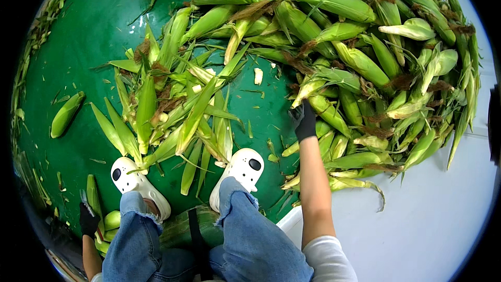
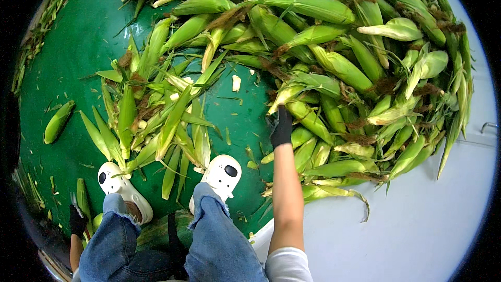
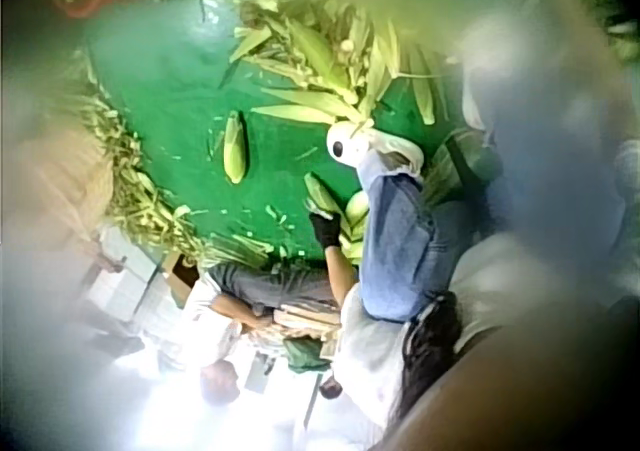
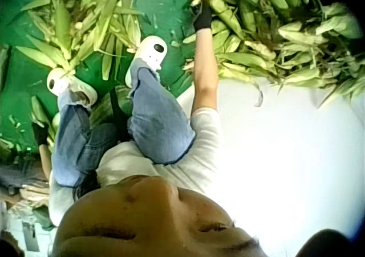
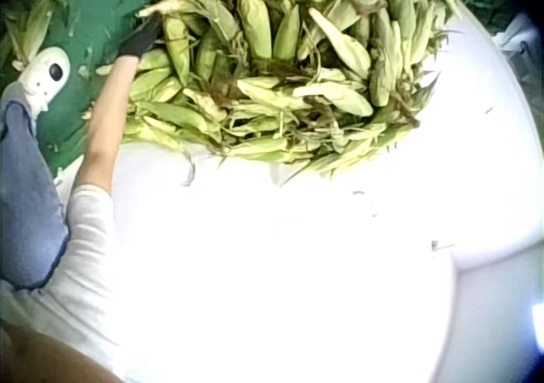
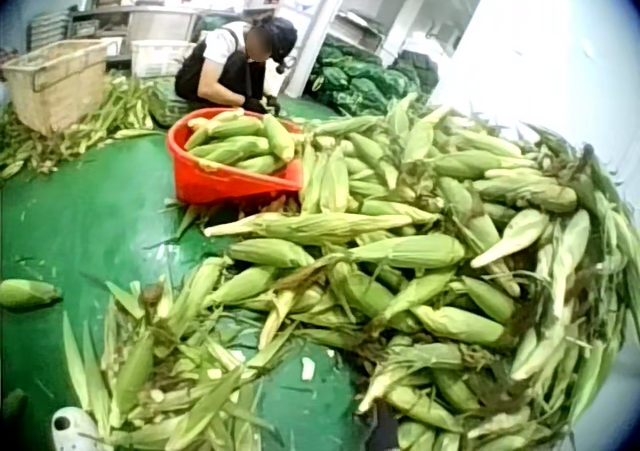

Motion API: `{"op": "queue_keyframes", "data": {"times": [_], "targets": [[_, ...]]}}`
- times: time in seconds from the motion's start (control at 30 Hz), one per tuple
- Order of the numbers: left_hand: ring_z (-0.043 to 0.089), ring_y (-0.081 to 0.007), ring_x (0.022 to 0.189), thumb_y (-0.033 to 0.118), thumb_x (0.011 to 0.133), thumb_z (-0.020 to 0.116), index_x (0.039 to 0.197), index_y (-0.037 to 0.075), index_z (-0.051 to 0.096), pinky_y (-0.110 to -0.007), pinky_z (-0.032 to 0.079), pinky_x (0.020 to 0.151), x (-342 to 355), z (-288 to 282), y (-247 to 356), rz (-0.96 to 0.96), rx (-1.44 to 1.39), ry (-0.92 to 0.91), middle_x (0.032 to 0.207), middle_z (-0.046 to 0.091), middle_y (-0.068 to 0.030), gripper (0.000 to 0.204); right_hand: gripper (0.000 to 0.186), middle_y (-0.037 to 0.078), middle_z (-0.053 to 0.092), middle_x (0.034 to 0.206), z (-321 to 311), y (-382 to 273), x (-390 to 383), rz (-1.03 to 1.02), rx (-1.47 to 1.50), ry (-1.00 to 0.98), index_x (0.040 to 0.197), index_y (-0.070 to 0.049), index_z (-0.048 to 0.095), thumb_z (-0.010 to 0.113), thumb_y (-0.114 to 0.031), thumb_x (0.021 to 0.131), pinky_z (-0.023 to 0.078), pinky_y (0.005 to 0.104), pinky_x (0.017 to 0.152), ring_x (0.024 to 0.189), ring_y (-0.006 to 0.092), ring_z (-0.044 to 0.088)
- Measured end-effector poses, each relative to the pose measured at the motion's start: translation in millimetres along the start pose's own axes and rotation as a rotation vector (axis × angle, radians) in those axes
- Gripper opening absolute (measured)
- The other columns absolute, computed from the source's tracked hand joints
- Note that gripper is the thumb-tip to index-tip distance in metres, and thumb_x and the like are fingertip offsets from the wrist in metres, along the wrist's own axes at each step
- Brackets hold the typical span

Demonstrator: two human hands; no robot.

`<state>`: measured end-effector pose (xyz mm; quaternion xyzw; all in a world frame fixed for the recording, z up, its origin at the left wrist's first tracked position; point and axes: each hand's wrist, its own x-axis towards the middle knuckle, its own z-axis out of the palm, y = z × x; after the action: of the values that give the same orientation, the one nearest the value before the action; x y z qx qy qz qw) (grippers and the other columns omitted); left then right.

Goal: The person sits on a green floor and uses shears to trim the husks and silks off corn cobs. They pick up cobs from a large pile, cut the ends, and place the trimmed cobs into a red basket while discarding the husks.

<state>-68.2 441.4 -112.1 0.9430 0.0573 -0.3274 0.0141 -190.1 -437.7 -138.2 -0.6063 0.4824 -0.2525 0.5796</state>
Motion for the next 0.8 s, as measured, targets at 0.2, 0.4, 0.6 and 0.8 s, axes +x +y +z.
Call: {"op": "queue_keyframes", "data": {"times": [0.2, 0.4, 0.6, 0.8], "targets": [[0.034, -0.0339, 0.127, 0.008, 0.071, 0.064, 0.138, -0.001, 0.020, -0.035, 0.028, 0.105, 1, 2, -33, 0.190, 0.073, 0.474, 0.138, 0.032, -0.0212, 0.081, 0.020, 0.000, 0.047, 0.066, 109, -49, -34, 0.257, 0.406, -0.065, 0.084, -0.012, 0.050, 0.052, -0.030, 0.090, 0.039, 0.0244, 0.052, 0.055, 0.0117, 0.046], [0.048, -0.0191, 0.108, 0.022, 0.074, 0.071, 0.133, 0.003, 0.031, -0.034, 0.040, 0.092, -20, -140, 311, 0.619, -0.936, -0.182, 0.124, 0.047, -0.0106, 0.074, 0.021, 0.000, 0.041, 0.057, 174, -72, -253, 0.902, 0.746, -0.619, 0.086, -0.011, 0.048, 0.045, -0.030, 0.093, 0.031, 0.0243, 0.041, 0.045, 0.0120, 0.040], [0.048, -0.0170, 0.098, 0.027, 0.074, 0.072, 0.128, 0.004, 0.036, -0.030, 0.041, 0.084, -17, -148, 450, 0.629, -1.185, -0.548, 0.108, 0.047, -0.0079, 0.069, 0.023, 0.006, 0.059, 0.080, 178, -89, -291, -0.017, -0.243, -0.957, 0.095, -0.003, 0.055, 0.054, -0.025, 0.089, 0.044, 0.0317, 0.063, 0.073, 0.0184, 0.057], [0.037, -0.0202, 0.119, 0.030, 0.070, 0.074, 0.131, 0.001, 0.031, -0.032, 0.032, 0.097, -29, -153, 440, 0.983, -0.905, -0.475, 0.128, 0.041, -0.0132, 0.080, 0.082, 0.012, 0.055, 0.114, 188, -121, -237, 0.105, 0.080, -0.803, 0.123, -0.001, 0.043, 0.071, -0.054, 0.067, 0.043, 0.0311, 0.088, 0.105, 0.0191, 0.053]]}}
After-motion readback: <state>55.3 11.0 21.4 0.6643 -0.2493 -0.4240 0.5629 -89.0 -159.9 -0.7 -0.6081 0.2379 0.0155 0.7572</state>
